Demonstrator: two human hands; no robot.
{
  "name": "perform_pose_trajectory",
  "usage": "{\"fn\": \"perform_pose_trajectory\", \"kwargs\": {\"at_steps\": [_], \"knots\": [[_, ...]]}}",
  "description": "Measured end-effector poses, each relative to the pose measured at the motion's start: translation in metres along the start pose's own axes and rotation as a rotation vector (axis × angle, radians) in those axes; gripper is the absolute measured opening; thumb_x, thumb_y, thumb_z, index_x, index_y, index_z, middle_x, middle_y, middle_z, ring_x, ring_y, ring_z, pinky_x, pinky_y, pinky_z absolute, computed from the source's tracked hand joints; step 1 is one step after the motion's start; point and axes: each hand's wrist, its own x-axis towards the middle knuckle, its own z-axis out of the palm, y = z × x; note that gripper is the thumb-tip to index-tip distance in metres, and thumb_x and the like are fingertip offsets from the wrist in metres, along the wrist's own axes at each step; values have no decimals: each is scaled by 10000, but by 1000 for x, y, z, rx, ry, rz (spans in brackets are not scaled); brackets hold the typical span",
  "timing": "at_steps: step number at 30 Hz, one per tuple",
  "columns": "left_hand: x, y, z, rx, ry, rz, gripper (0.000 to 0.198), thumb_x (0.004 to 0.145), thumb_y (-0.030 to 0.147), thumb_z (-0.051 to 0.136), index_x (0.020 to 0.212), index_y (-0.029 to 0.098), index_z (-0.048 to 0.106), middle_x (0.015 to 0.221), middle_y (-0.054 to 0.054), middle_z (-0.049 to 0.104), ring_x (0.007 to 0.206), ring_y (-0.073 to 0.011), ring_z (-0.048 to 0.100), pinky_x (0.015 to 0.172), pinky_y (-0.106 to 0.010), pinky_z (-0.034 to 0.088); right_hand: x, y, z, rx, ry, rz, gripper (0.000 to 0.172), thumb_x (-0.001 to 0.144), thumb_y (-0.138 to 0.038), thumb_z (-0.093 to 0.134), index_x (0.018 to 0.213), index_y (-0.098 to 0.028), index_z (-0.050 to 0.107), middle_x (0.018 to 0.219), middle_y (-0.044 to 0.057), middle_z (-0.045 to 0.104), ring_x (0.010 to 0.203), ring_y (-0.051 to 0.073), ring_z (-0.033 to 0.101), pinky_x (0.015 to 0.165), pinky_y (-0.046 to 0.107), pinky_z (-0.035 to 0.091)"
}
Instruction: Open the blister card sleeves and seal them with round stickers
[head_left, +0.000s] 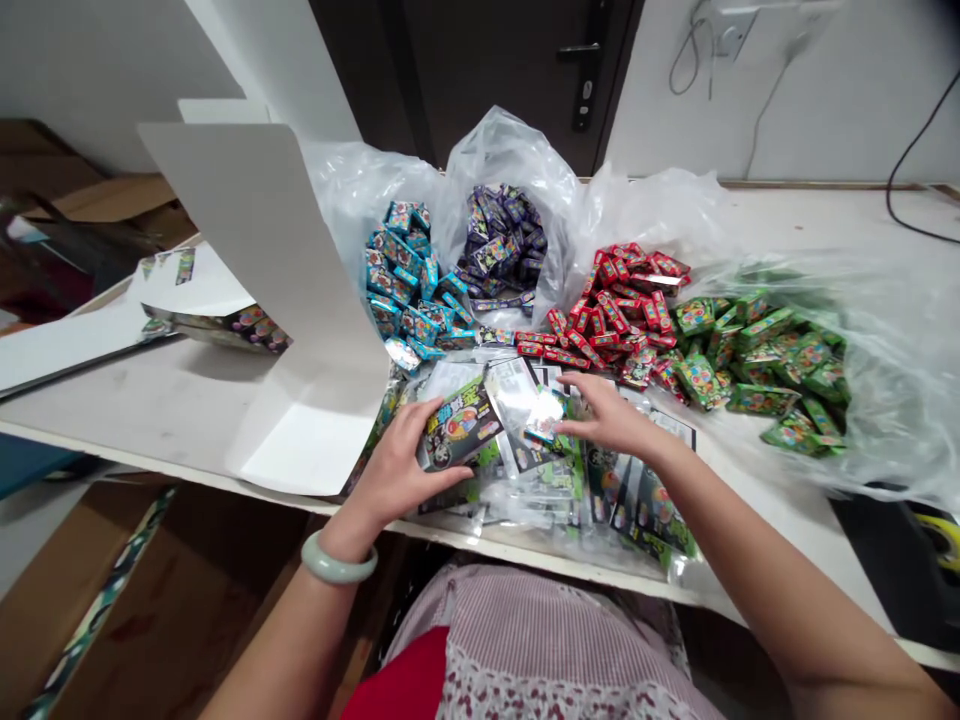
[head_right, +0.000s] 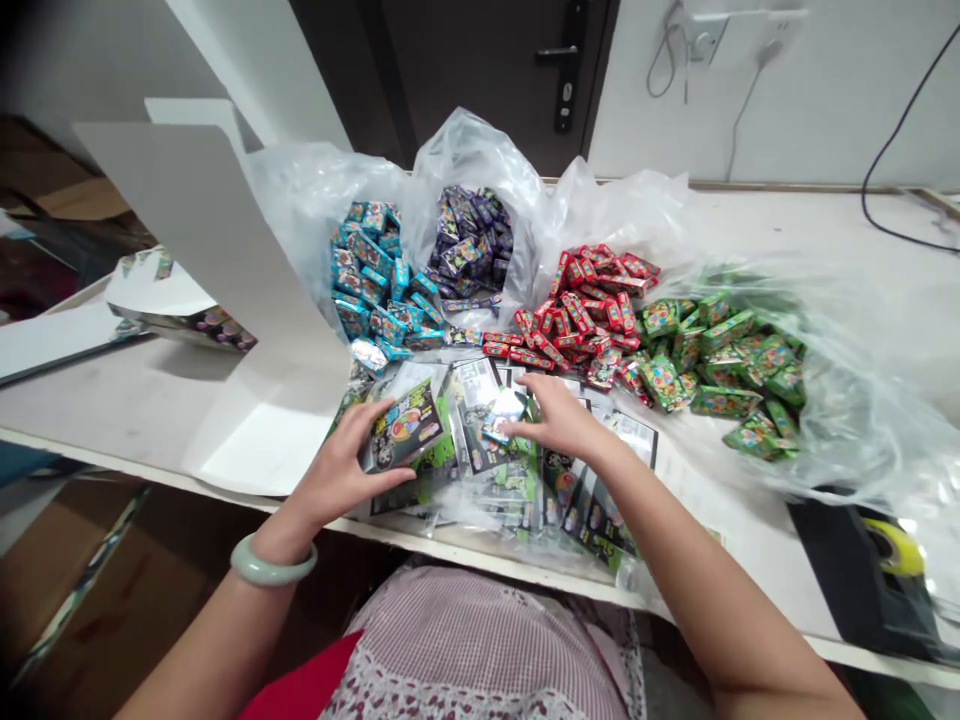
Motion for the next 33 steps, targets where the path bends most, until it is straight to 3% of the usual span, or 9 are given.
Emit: {"fn": "perform_pose_trajectory", "kwargs": {"at_steps": [2,5,9,13,16,23,28,33], "knots": [[1,0,3,11,-14,45,801,708,494,755,1366,229,383,1266,-123,477,1210,-312,480,1041,-500,408,-8,-4,11,-102,-9,-38,755,641,-473,797,1275,-159,530,1342,185,520,1258,367,453,1039,535,368],[2,1,7,46,-19,99,832,691,485,771,1373,212,382,1275,-139,476,1217,-327,471,1044,-508,402,-14,-12,15,-147,96,-57,641,684,-388,756,1242,-159,536,1257,174,565,1175,350,509,991,527,413],[0,4,6,100,-2,132,881,663,483,793,1380,187,376,1277,-157,473,1199,-336,479,1028,-514,413,-24,-33,-11,-61,315,-172,599,756,-324,684,1298,-181,476,1287,161,545,1208,313,493,1010,506,410],[-2,7,4,110,-10,181,930,646,500,802,1397,195,348,1283,-153,466,1205,-329,468,1033,-504,408,-33,-61,-40,-176,150,-370,617,783,-326,675,1348,-194,464,1390,147,484,1270,320,429,1048,520,370],[-2,10,3,127,-17,211,955,640,497,806,1412,199,329,1283,-152,463,1193,-329,472,1024,-502,412,-35,-73,-48,-295,-6,-400,611,779,-324,682,1348,-206,495,1392,131,500,1226,340,455,1006,540,402],[-5,8,3,106,-66,271,976,646,588,762,1426,207,316,1276,-155,469,1176,-330,478,1000,-507,424,-33,-76,-55,-326,-243,-475,597,792,-337,676,1351,-218,504,1399,119,496,1207,319,472,995,519,417],[-6,8,1,87,-123,277,972,658,604,747,1427,207,305,1318,-162,445,1220,-324,450,1037,-506,403,-33,-75,-57,-280,-322,-496,645,773,-295,695,1375,-231,474,1422,102,477,1245,305,451,1017,507,408],[-2,13,4,54,-135,271,972,648,602,755,1419,203,318,1310,-162,452,1220,-323,456,1036,-500,410,-26,-74,-53,-268,-265,-418,618,757,-288,727,1329,-204,506,1411,157,471,1262,330,455,1032,520,403]]}}
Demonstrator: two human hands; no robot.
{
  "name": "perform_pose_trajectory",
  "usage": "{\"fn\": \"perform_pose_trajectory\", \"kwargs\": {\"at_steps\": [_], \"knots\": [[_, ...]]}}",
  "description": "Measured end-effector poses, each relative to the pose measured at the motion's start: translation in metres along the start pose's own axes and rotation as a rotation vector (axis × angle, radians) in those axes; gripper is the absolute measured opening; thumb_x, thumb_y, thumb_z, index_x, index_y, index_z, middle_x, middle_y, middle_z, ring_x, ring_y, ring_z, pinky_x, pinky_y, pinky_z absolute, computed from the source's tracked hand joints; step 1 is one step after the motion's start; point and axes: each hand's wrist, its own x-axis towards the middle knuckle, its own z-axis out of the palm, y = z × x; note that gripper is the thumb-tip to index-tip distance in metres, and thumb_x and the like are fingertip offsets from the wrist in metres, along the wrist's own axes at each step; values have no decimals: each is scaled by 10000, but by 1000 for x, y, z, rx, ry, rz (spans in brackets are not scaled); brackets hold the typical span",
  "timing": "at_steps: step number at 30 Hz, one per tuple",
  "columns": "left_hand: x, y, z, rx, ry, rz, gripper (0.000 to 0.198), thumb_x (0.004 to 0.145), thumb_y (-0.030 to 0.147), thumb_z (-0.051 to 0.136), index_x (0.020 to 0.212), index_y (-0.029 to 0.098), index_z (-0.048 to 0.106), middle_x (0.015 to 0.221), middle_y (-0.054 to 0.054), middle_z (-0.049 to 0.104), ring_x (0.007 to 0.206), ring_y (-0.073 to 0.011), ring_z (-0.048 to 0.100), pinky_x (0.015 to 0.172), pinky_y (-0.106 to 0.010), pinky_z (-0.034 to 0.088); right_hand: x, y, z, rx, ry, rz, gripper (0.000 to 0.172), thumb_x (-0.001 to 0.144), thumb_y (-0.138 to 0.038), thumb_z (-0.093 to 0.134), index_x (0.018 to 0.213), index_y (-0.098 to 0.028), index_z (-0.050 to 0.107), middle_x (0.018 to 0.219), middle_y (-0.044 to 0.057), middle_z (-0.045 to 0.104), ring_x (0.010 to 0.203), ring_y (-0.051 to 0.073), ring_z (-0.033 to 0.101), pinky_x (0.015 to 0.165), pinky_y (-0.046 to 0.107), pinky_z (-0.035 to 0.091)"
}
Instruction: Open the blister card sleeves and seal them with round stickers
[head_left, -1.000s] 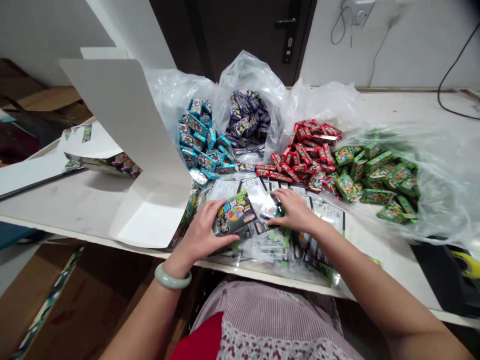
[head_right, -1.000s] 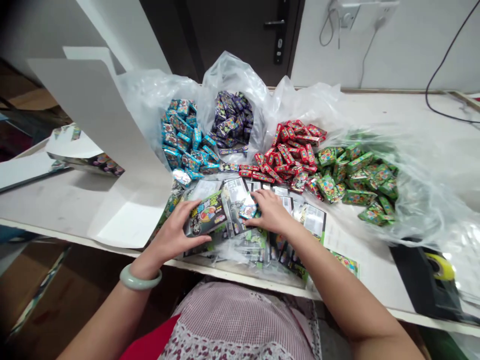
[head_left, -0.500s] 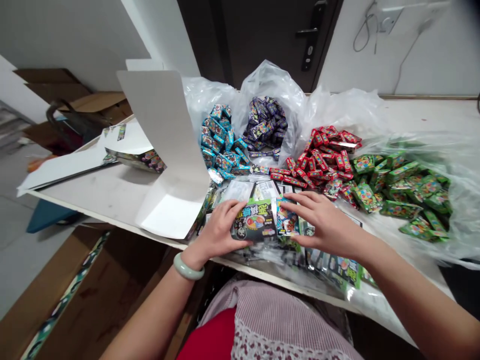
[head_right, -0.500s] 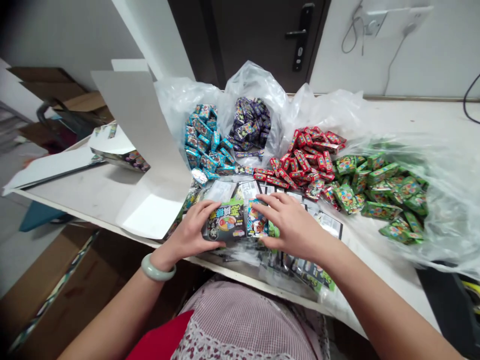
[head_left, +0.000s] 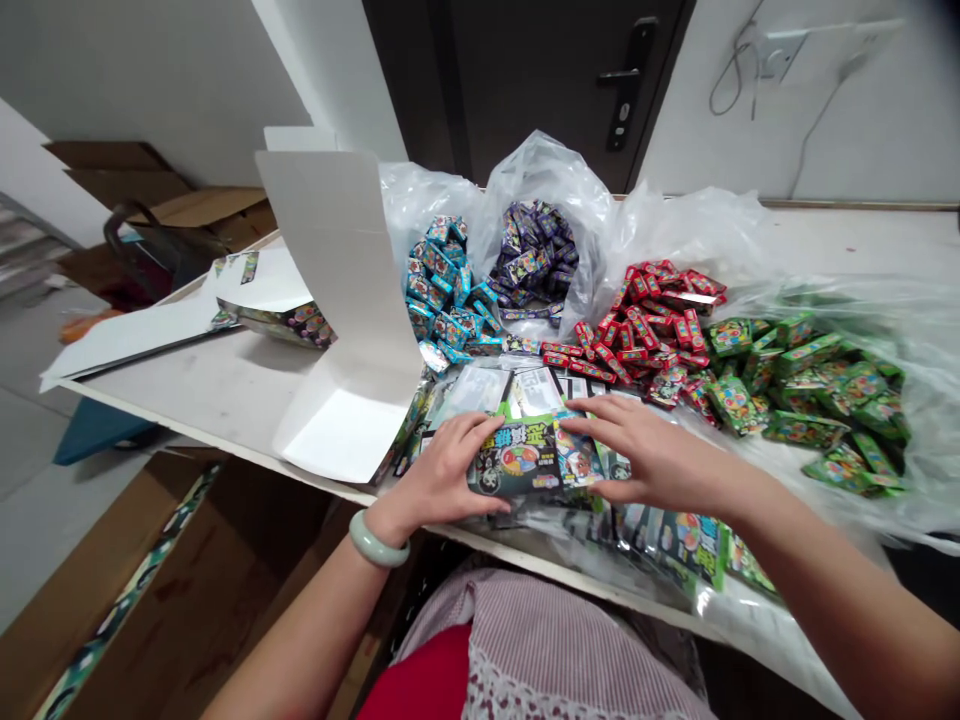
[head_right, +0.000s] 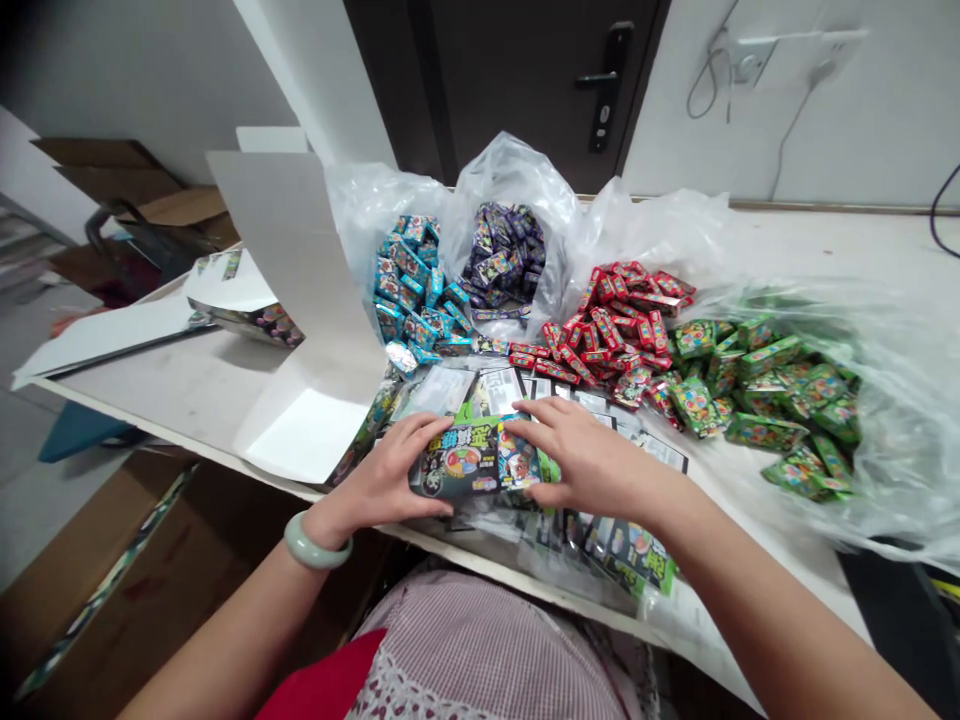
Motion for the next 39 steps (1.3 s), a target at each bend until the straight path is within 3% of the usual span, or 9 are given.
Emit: {"fn": "perform_pose_trajectory", "kwargs": {"at_steps": [5,9,12,15,18,23,27,33,39], "knots": [[2,3,9,39,59,-47,963,625,532,800,1393,180,336,1277,-160,472,1187,-325,475,1015,-501,423,4,-1,12,230,90,71,702,756,-376,756,1352,-227,416,1457,156,384,1329,290,406,1078,460,388],[1,11,11,131,182,-124,919,624,439,815,1370,180,344,1279,-159,479,1187,-345,465,1007,-532,405,-4,-17,35,404,290,285,520,808,-448,684,1253,-270,484,1439,121,375,1353,298,363,1084,499,369],[4,25,11,103,233,-153,908,620,443,818,1352,182,348,1283,-164,486,1196,-362,453,1016,-559,379,-5,-30,54,638,437,405,396,826,-387,652,1180,-265,522,1340,119,468,1241,282,489,934,437,507],[12,40,17,-184,230,-215,748,705,466,764,1302,209,394,1214,-131,528,1121,-309,520,972,-507,446,-5,-32,59,848,582,442,258,843,-310,606,1087,-252,542,1107,76,598,938,203,630,770,350,550],[17,50,32,-580,253,-312,456,873,343,598,1279,240,418,1120,-91,570,979,-221,598,855,-399,533,-9,-29,56,918,720,452,332,828,-268,625,1137,-279,506,1087,45,604,762,132,605,729,313,532],[8,51,61,-929,275,-338,642,884,256,564,1437,303,241,1150,-68,562,1034,-191,600,890,-359,546,-19,-35,77,1109,912,565,424,748,-287,718,1087,-297,464,982,8,617,745,128,614,721,297,541],[-7,45,70,-1027,147,-303,629,898,249,554,1446,324,253,1275,-78,532,1180,-215,550,971,-383,511,-19,-49,105,1075,1039,660,362,747,-317,722,1035,-277,505,922,21,639,838,170,640,780,344,554],[-10,37,60,-1011,20,-292,625,870,241,600,1409,309,289,1252,-83,552,1127,-209,584,922,-355,528,-23,-56,116,829,934,611,240,867,-305,597,1105,-274,597,1049,68,650,958,212,631,838,414,544],[5,45,59,-822,309,-301,119,885,302,593,954,205,599,1091,-68,623,1023,-193,605,885,-340,516,-30,-45,101,732,713,478,140,907,-294,542,921,-254,676,1023,72,628,966,213,612,785,375,535]]}}
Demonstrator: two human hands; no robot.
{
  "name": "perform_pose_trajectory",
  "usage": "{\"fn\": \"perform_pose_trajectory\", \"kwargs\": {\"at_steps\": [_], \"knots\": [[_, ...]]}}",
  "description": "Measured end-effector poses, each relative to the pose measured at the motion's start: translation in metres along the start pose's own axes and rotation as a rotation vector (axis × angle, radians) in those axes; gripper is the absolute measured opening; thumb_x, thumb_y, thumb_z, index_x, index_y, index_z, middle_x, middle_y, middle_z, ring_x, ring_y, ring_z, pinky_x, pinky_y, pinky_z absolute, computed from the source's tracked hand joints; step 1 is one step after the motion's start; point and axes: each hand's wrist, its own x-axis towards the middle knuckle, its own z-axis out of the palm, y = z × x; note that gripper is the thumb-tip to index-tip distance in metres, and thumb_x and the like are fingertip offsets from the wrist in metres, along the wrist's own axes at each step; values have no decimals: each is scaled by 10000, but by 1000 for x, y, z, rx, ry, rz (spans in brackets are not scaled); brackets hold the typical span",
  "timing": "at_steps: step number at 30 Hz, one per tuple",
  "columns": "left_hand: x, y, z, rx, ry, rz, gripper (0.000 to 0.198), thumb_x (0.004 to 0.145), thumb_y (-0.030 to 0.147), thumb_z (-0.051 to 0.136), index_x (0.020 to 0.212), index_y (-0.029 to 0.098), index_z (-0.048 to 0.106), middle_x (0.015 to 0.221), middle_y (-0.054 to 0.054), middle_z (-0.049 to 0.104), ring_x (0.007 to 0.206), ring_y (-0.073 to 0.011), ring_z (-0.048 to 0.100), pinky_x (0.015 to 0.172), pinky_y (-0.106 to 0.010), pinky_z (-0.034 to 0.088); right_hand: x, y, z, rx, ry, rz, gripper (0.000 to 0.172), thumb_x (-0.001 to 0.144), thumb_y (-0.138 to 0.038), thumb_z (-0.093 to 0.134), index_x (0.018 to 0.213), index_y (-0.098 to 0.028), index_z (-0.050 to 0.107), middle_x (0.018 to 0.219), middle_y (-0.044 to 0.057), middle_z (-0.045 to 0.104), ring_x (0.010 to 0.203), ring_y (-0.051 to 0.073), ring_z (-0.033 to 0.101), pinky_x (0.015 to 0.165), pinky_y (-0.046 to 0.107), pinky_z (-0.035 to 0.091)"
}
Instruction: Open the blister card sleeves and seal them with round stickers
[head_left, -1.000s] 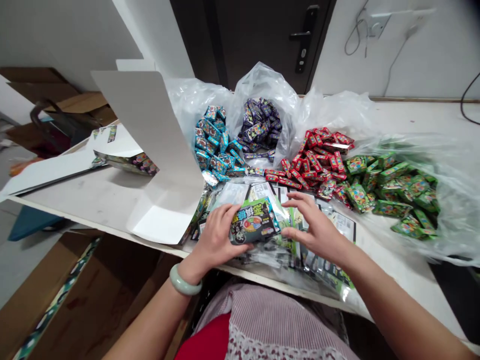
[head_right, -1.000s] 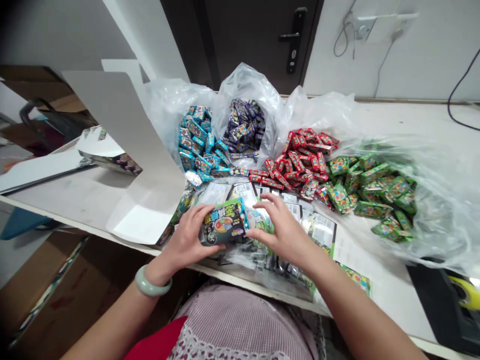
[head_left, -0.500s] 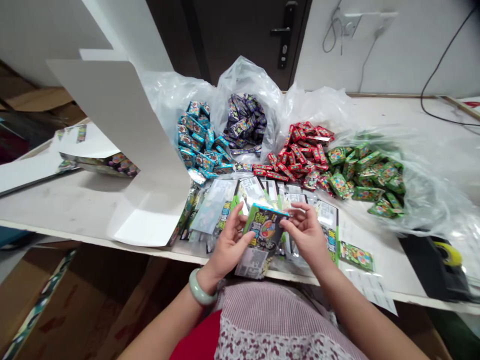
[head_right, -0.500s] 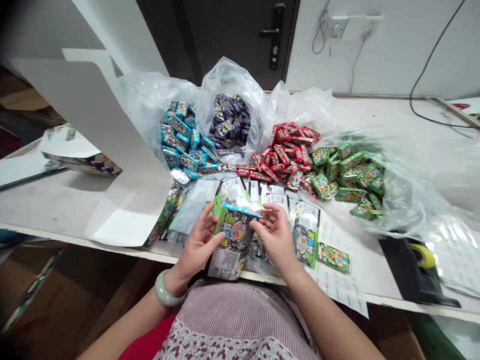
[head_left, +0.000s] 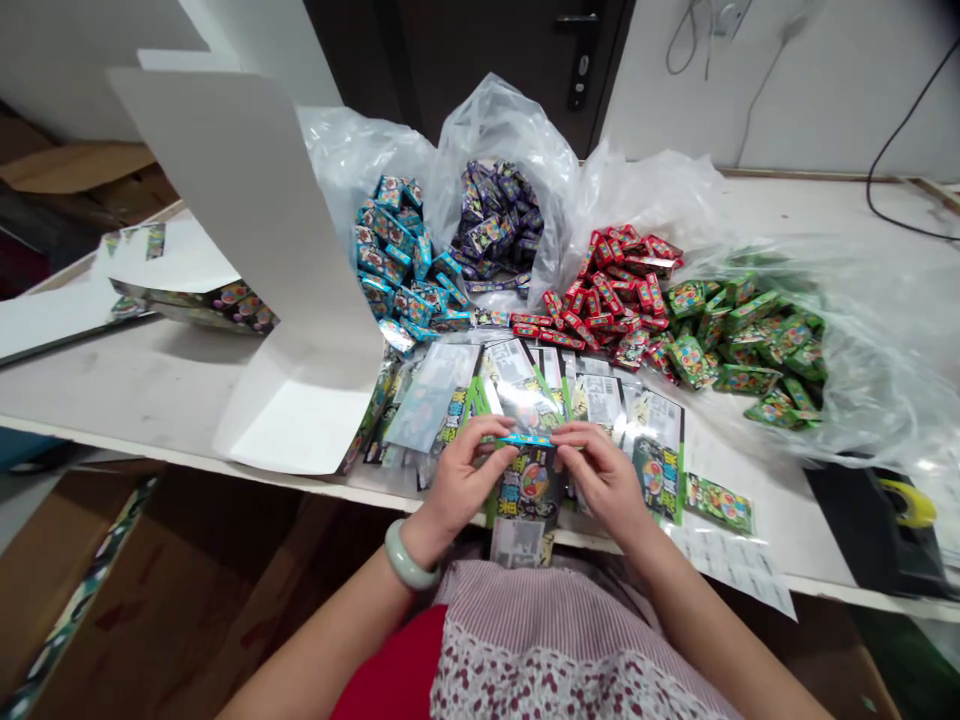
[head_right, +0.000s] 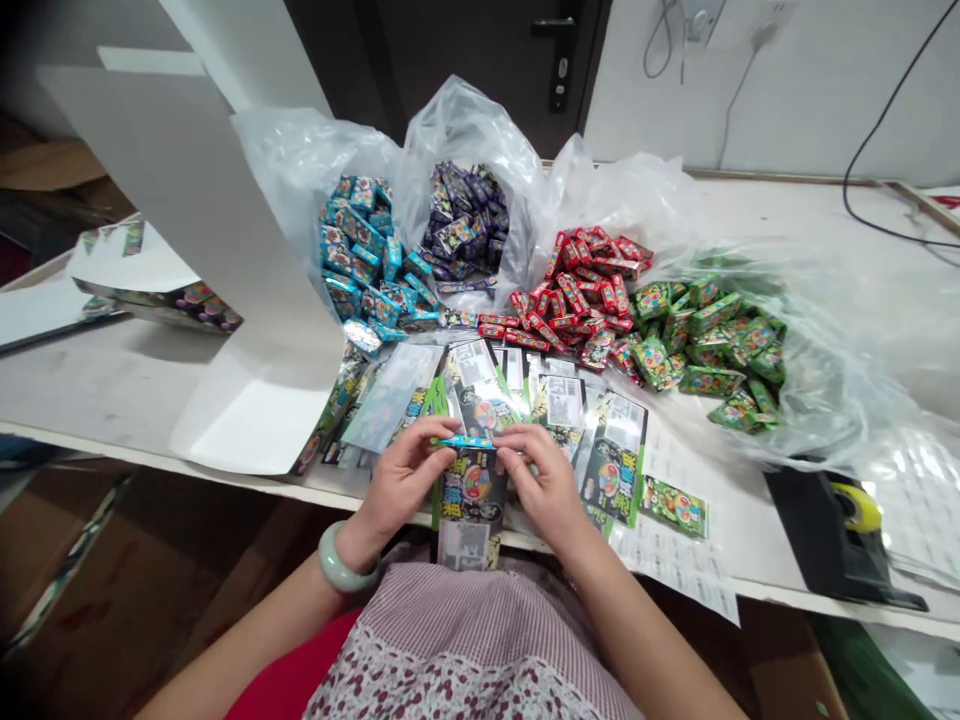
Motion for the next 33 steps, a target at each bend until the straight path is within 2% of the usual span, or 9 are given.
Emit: {"fn": "perform_pose_trajectory", "kwargs": {"at_steps": [3,6,9,12,17,21,28,31,33], "knots": [[4,5,6,-81,80,-16,105,882,290,601,851,190,601,988,-55,672,953,-181,635,873,-339,520,8,-4,-5,153,-60,110,99,864,-333,612,907,-250,643,955,48,632,881,190,626,701,327,548],[4,7,4,-166,93,-70,130,871,270,616,978,198,608,929,-34,694,875,-159,660,811,-306,543,13,-9,-7,232,-77,172,242,825,-353,657,1042,-269,588,884,22,635,800,169,625,630,297,542],[1,8,-2,-91,22,-7,130,862,260,633,969,191,658,942,-51,700,899,-167,655,830,-309,533,12,-15,-8,136,-132,102,135,803,-340,678,851,-230,617,915,42,627,855,176,616,659,301,530],[1,13,-5,-55,-22,42,95,833,259,666,891,184,677,922,-56,693,888,-171,645,808,-306,528,14,-23,-7,93,-161,94,165,790,-339,687,753,-208,593,900,43,620,812,166,609,651,299,515],[12,27,-4,-111,19,-134,97,769,244,686,799,173,628,774,-12,663,707,-125,612,651,-240,504,26,-29,-3,166,-200,270,153,793,-345,663,816,-211,591,742,-2,609,583,122,553,524,273,472],[19,27,-9,-129,-68,-210,103,741,238,687,748,162,618,744,-15,635,690,-124,583,654,-251,483,29,-29,-3,182,-280,231,138,797,-321,658,737,-214,594,774,11,634,680,147,594,593,295,494],[22,23,-25,-254,-282,-150,135,774,256,691,713,157,621,810,-40,647,774,-146,602,736,-299,488,18,-27,-4,67,-252,66,116,867,-303,612,782,-225,622,838,31,656,802,174,622,726,351,516],[26,23,-30,-228,-325,-178,147,789,273,682,726,151,632,831,-49,657,789,-147,608,744,-298,485,14,-23,-6,-27,-264,-61,56,880,-284,613,880,-242,649,945,47,657,906,188,620,794,382,516],[29,22,-32,-224,-327,-219,154,780,285,693,737,149,633,808,-44,660,765,-143,608,732,-295,486,10,-19,-6,-61,-273,-102,99,880,-280,616,973,-259,645,1017,54,647,957,198,615,820,402,520]]}}
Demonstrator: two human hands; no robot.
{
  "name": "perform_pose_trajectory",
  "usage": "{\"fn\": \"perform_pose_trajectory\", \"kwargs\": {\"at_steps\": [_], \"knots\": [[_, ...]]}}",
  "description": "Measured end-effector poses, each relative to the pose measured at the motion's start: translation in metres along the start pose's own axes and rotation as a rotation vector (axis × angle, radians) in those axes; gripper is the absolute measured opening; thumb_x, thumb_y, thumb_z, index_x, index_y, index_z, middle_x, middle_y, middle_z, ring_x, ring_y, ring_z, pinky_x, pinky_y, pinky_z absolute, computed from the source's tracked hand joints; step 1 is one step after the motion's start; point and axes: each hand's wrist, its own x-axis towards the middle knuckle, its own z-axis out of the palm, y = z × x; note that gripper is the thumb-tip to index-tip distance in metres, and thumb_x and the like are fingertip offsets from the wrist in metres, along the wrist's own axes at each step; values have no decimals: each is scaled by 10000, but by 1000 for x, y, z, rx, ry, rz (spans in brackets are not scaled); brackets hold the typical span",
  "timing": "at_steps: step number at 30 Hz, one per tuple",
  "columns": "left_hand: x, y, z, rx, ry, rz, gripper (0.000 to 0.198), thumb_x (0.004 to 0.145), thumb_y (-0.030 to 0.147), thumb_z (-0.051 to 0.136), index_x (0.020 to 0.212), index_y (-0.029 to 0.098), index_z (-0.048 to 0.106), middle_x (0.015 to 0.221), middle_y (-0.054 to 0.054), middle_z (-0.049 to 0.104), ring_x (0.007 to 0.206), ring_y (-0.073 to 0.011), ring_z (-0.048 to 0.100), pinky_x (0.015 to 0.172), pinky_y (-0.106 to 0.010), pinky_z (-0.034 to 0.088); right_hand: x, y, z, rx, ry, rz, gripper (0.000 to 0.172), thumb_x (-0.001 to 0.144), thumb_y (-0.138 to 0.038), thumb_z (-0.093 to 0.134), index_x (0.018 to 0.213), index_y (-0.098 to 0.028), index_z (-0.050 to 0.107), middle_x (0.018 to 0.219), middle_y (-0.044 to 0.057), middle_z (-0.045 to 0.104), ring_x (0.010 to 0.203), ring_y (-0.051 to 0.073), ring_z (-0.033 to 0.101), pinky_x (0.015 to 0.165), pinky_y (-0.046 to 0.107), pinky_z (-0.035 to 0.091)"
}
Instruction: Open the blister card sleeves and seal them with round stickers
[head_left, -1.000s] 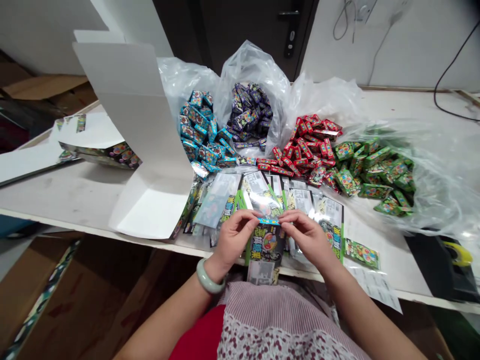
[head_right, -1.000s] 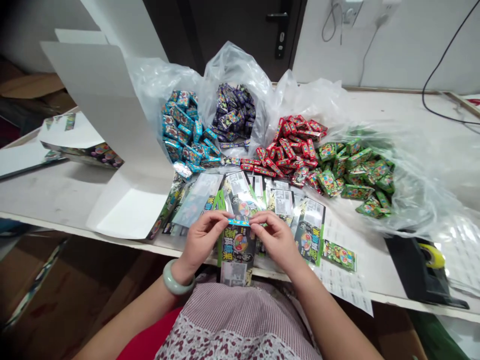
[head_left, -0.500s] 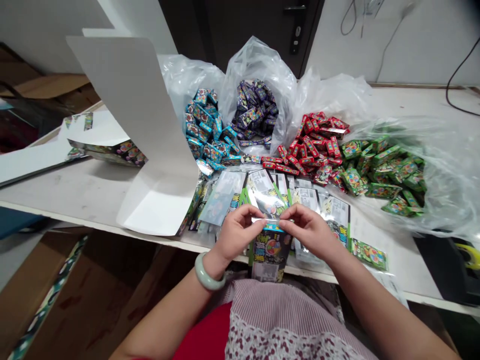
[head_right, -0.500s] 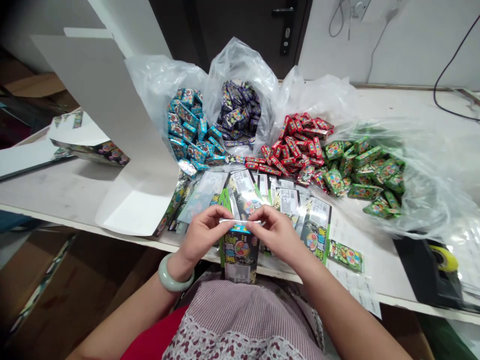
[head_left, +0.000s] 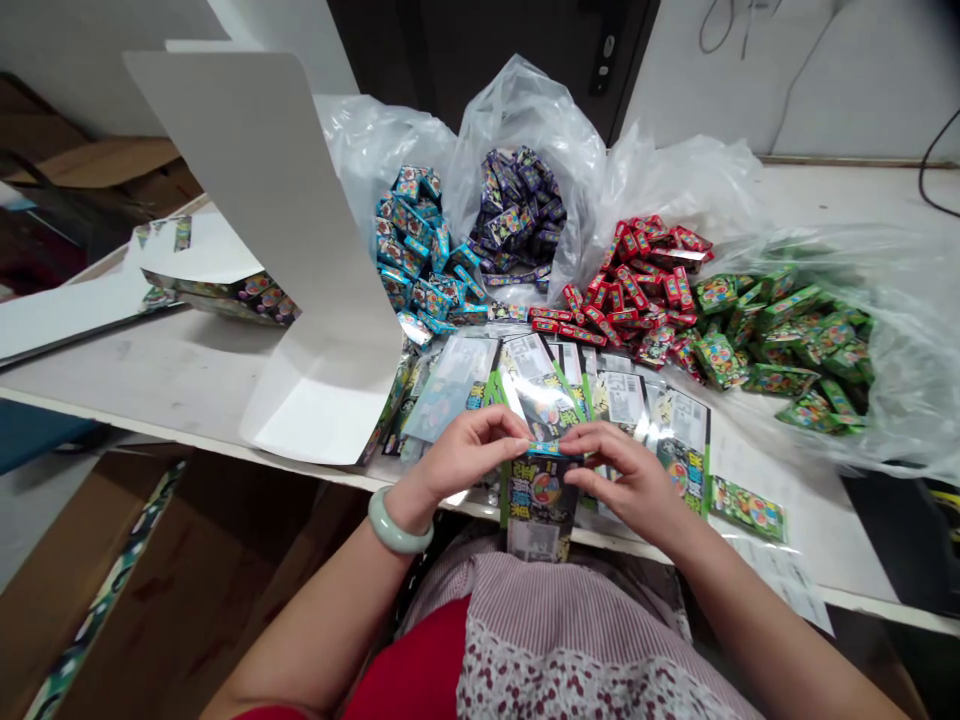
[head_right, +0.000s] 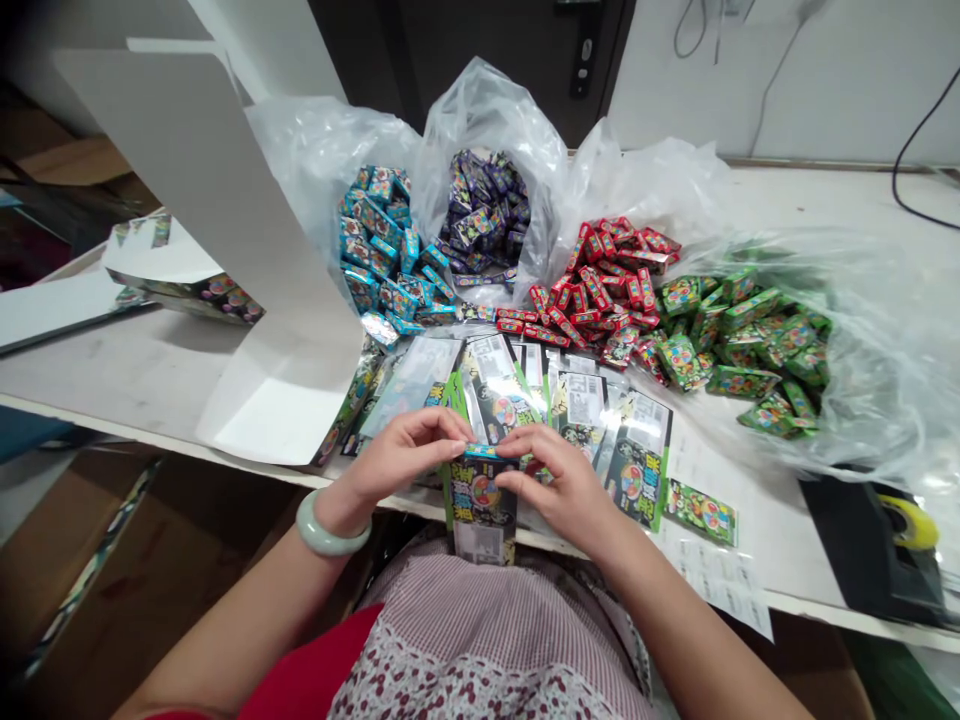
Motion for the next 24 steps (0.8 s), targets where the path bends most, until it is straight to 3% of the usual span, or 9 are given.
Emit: {"fn": "perform_pose_trajectory", "kwargs": {"at_steps": [5,10,17,21,24], "knots": [[6,6,-2,45,-44,-21,144,774,273,704,738,145,649,800,-47,673,758,-145,622,737,-298,501,-9,8,9,29,122,38,73,883,-250,602,954,-250,621,1010,61,614,969,196,611,760,362,547],[-5,0,-2,149,-101,65,99,851,241,634,886,172,696,1044,-83,678,964,-175,633,858,-324,502,-13,8,14,50,167,14,88,883,-211,590,958,-253,610,1003,55,601,965,189,611,740,334,546],[-23,-36,8,115,122,271,106,856,159,636,951,201,658,972,-42,662,964,-146,621,879,-280,503,-13,10,22,-67,189,-44,165,908,-159,549,1035,-252,596,1018,57,619,1012,197,587,842,377,507],[-26,-43,16,98,154,206,122,862,195,635,984,197,633,991,-49,656,956,-152,626,861,-269,511,-15,10,23,-89,160,-77,158,916,-126,513,998,-244,578,996,50,606,986,190,584,843,377,494],[-28,-46,19,3,179,154,312,856,200,645,1149,239,543,1029,-37,653,962,-142,636,844,-246,520,-18,11,23,-94,155,-96,173,915,-104,502,1003,-238,568,1000,50,591,973,179,577,836,363,487]]}}
